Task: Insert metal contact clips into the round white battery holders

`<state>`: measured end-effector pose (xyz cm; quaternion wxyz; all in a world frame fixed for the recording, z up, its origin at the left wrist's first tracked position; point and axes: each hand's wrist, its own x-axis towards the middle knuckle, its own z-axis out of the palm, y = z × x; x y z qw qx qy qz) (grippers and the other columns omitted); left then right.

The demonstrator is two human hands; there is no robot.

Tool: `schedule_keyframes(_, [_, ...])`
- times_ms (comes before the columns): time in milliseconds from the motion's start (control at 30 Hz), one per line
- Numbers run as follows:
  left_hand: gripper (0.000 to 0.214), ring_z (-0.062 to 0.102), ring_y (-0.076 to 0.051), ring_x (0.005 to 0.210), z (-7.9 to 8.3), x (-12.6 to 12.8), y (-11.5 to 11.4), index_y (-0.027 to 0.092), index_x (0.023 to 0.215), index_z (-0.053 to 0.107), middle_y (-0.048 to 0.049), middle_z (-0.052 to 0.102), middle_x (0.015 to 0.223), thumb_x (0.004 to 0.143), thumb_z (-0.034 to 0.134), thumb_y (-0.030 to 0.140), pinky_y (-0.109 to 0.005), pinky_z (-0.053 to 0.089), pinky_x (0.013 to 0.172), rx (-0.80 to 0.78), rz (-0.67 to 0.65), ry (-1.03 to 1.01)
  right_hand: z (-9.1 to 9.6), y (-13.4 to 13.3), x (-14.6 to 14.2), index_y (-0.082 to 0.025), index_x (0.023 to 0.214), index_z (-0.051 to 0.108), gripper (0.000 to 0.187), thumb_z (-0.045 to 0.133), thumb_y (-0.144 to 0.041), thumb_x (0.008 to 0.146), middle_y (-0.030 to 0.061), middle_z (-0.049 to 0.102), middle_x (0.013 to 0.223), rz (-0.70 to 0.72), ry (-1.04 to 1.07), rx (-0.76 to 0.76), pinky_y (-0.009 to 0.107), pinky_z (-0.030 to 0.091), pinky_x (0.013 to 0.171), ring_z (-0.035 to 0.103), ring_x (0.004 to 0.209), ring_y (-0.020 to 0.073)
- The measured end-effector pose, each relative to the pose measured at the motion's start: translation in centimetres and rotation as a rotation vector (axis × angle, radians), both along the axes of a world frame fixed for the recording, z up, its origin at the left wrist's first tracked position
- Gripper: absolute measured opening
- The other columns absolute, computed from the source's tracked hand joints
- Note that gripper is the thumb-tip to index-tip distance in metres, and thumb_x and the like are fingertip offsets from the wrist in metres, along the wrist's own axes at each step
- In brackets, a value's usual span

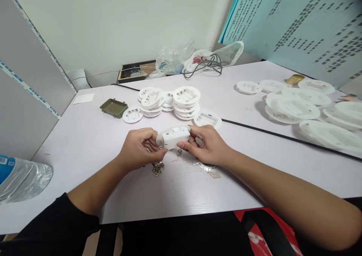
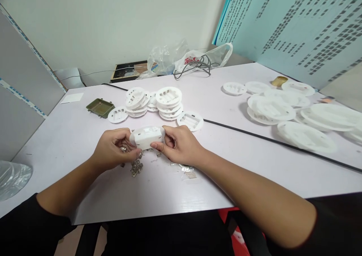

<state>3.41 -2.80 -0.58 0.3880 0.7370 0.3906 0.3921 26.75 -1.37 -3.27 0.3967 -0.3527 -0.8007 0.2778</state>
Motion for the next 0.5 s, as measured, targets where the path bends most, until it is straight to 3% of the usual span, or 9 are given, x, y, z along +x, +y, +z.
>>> schedule_keyframes(133, [0.011, 0.059, -0.007, 0.051, -0.6, 0.0, 0.1, 0.015, 0.073, 0.065, 0.0031, 0.062, 0.064, 0.073, 0.075, 0.011, -0.015, 0.053, 0.048, 0.374, 0.072, 0.122, -0.4, 0.0, 0.1, -0.023, 0.059, 0.037, 0.050, 0.065, -0.046, 0.093, -0.0065, 0.042, 0.046, -0.041, 0.003, 0.060, 0.023, 0.031, 0.045, 0.039, 0.042, 0.0078])
schedule_keyframes(300, [0.008, 0.063, -0.008, 0.059, -1.3, -0.7, 1.1, 0.015, 0.088, 0.069, 0.0009, 0.065, 0.073, 0.084, 0.075, 0.014, -0.017, 0.057, 0.056, 0.635, 0.026, 0.189, -0.7, 0.3, 0.1, -0.021, 0.064, 0.047, 0.040, 0.068, -0.040, 0.092, -0.0053, 0.051, 0.049, -0.055, 0.031, 0.117, 0.023, 0.036, 0.046, 0.047, 0.044, 0.0089])
schedule_keyframes(400, [0.012, 0.066, -0.010, 0.066, -1.4, -1.2, 1.9, 0.016, 0.101, 0.071, -0.0013, 0.067, 0.079, 0.089, 0.070, 0.014, -0.021, 0.056, 0.059, 0.746, 0.003, 0.239, -0.9, 0.6, 0.0, -0.018, 0.088, 0.065, 0.016, 0.069, -0.033, 0.092, -0.0027, 0.063, 0.060, -0.036, 0.024, 0.129, 0.024, 0.045, 0.052, 0.056, 0.052, 0.0113])
schedule_keyframes(500, [0.012, 0.065, -0.012, 0.071, -1.4, -1.7, 2.4, 0.017, 0.102, 0.071, -0.0024, 0.067, 0.082, 0.090, 0.070, 0.016, -0.024, 0.057, 0.061, 0.793, 0.013, 0.263, -1.2, 0.7, 0.0, -0.016, 0.112, 0.068, 0.025, 0.069, -0.030, 0.092, -0.0009, 0.069, 0.068, -0.018, 0.007, 0.100, 0.026, 0.051, 0.058, 0.061, 0.056, 0.0127])
